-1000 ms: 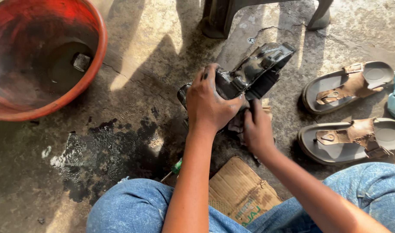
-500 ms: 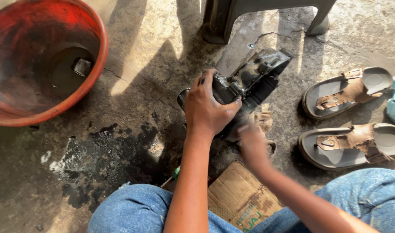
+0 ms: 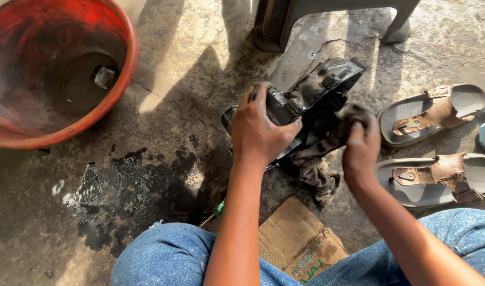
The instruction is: The person sits on the floor and scrubs a greasy mechanical part with a cloth. They repeatedly wipe the exterior and interior surfaces of the part, rotating it to access different areas. The person uses a rag to remove black grime from the metal component.
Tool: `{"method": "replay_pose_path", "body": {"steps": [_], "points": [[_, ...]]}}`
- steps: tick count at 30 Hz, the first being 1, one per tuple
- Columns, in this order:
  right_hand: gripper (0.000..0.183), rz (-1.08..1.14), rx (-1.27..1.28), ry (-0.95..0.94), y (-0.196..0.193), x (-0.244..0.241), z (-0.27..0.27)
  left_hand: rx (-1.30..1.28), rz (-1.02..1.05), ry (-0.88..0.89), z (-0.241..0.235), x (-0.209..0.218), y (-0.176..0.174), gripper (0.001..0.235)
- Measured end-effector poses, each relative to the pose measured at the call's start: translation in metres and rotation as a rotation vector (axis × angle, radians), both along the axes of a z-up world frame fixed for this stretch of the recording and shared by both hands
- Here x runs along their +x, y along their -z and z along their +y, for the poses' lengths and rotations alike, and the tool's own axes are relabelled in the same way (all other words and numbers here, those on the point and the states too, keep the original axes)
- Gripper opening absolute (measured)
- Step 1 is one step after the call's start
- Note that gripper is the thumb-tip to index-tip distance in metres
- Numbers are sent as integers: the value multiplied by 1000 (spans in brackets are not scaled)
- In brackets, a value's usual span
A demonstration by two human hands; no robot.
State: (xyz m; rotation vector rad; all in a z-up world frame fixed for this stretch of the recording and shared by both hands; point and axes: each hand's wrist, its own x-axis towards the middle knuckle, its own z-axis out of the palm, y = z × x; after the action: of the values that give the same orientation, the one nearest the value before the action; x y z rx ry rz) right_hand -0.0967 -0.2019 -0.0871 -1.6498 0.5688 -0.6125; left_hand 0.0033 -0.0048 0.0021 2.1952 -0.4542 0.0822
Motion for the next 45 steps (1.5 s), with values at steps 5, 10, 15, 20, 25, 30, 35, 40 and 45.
{"method": "replay_pose_path", "body": {"steps": [5,10,15,20,25,30,35,40,45], "points": [[41,517,-1038,-246,10,3,19,24,73,13,0,-3,-9,82],[50,333,-1127,-342,14,2,26,24,-52,14,-7,-4,-4,88],[56,694,-1012,-528,15,-3,26,51,-6,20,-9,-2,-3,89],[32,491,-814,-507,29,-1,15,54,-2,13,-5,-5,-2,89],[40,560,-1042,-468,9,0,18,67,70,56,0,-2,-4,95],[28,522,-1073,-319,2,0,24,48,44,51,2,1,-3,95],[27,643,-1011,-447,27,-5,29,44,10,35,-3,2,2,96],[20,536,-978,-315,17,5,-6,-16,-1,56,1,1,-3,93],[25,898,-1128,-497,39,-4,15,24,9,82,-1,6,0,92]]}}
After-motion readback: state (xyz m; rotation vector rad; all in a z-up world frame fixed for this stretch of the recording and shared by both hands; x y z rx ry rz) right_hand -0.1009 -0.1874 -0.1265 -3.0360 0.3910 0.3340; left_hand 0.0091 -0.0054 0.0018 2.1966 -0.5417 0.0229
